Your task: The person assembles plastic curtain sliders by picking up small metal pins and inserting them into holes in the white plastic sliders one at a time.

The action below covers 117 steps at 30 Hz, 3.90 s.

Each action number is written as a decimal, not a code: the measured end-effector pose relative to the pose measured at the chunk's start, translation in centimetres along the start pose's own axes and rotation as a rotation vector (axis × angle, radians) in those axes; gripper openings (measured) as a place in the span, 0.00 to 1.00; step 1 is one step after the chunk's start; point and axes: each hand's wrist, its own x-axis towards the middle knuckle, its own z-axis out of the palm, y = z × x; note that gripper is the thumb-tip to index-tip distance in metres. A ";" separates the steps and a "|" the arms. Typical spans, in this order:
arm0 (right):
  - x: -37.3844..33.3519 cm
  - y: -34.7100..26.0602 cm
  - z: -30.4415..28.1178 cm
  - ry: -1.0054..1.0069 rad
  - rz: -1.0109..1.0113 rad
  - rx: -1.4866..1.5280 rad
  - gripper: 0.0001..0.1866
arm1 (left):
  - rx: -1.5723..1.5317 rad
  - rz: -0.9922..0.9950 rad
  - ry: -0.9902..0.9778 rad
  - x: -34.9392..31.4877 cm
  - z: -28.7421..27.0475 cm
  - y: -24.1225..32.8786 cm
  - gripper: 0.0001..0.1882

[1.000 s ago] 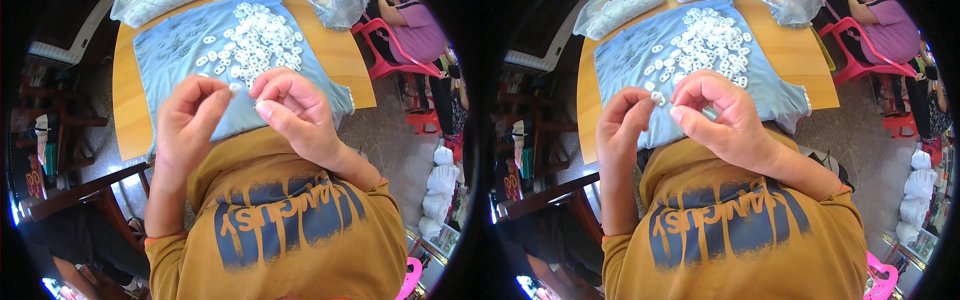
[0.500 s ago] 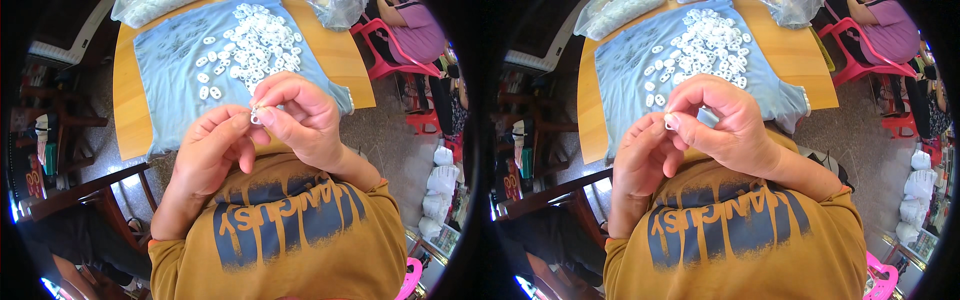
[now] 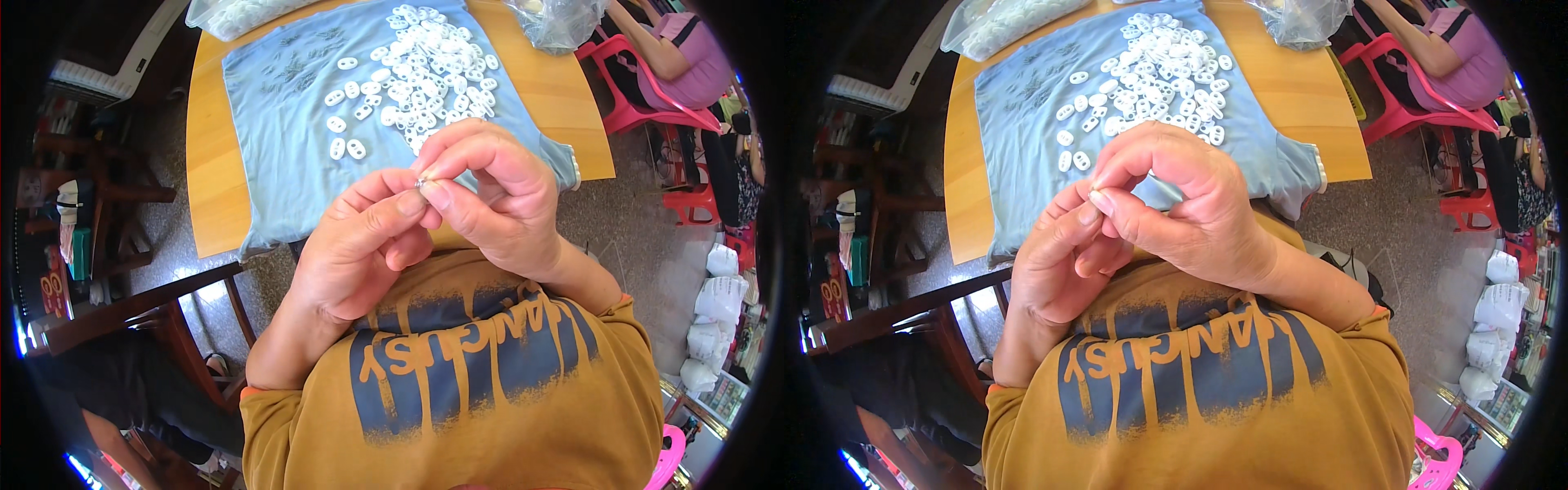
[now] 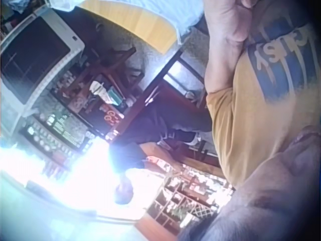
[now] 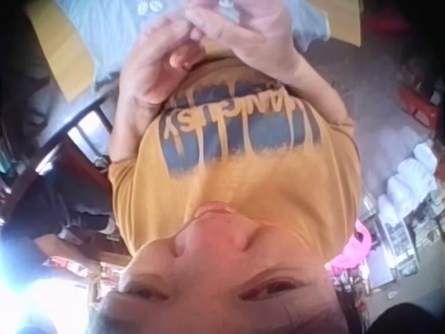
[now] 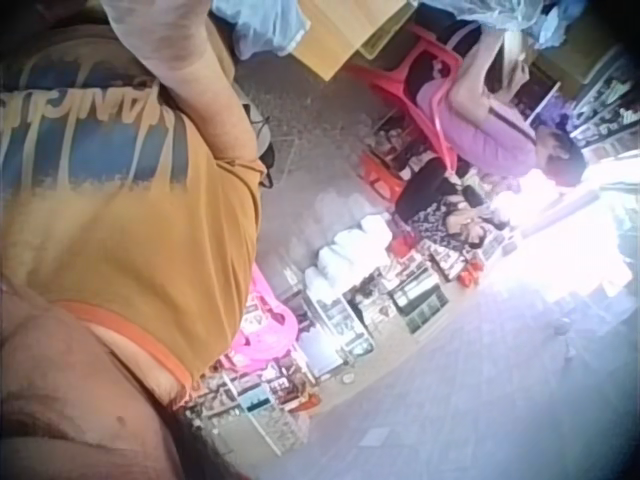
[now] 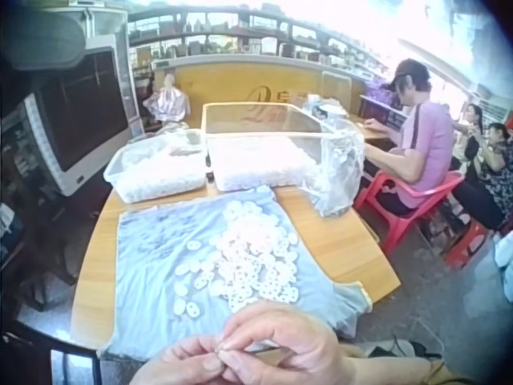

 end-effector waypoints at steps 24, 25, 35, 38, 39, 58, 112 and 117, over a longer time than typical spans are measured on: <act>-0.9 0.4 0.3 0.023 0.145 0.245 0.03 | -0.077 0.113 -0.006 0.4 0.0 -0.9 0.05; -0.9 0.3 0.3 0.023 0.145 0.245 0.03 | -0.057 0.150 -0.007 0.4 0.0 -1.0 0.05; -0.9 -0.3 0.2 -0.003 0.193 0.369 0.03 | 0.300 0.500 0.087 -0.6 0.3 -1.1 0.10; -0.9 -0.4 0.3 -0.009 0.214 0.368 0.03 | 0.345 0.536 0.089 -0.7 0.3 -1.1 0.09; -1.0 -0.5 0.4 -0.007 0.235 0.376 0.03 | 0.345 0.535 0.089 -0.7 0.3 -1.2 0.09; -0.8 -0.5 0.5 -0.003 0.215 0.311 0.02 | 0.395 0.609 0.148 -0.7 0.7 -1.2 0.07; -0.9 0.5 0.6 -0.008 0.035 0.077 0.03 | 1.073 1.007 0.173 -0.2 -0.9 -1.5 0.08; -0.9 0.6 0.4 0.007 0.017 0.079 0.04 | 0.760 0.828 0.142 -0.7 0.0 -2.1 0.08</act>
